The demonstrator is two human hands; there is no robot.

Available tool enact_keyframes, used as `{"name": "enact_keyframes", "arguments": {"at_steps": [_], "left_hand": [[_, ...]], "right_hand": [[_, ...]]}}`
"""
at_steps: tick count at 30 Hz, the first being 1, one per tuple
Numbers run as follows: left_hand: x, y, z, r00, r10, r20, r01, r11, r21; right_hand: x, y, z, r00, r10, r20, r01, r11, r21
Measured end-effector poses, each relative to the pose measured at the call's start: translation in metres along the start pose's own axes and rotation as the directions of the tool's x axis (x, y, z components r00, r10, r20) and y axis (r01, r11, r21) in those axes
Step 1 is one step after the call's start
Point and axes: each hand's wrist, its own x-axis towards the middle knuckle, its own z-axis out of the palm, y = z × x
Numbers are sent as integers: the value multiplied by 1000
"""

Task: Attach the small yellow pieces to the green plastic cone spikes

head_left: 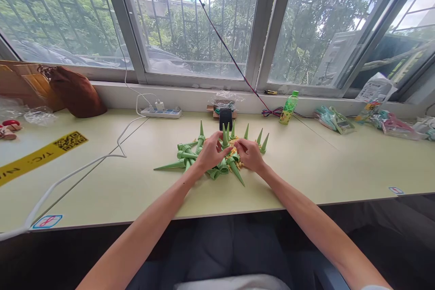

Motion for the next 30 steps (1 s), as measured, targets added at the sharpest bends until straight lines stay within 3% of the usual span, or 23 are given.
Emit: {"name": "enact_keyframes", "arguments": {"at_steps": [30], "left_hand": [[-2,-2,2,1000,11,11,-11,1000,22]], "right_hand": [[1,-5,-2,1000,3,28,-3,1000,3]]}}
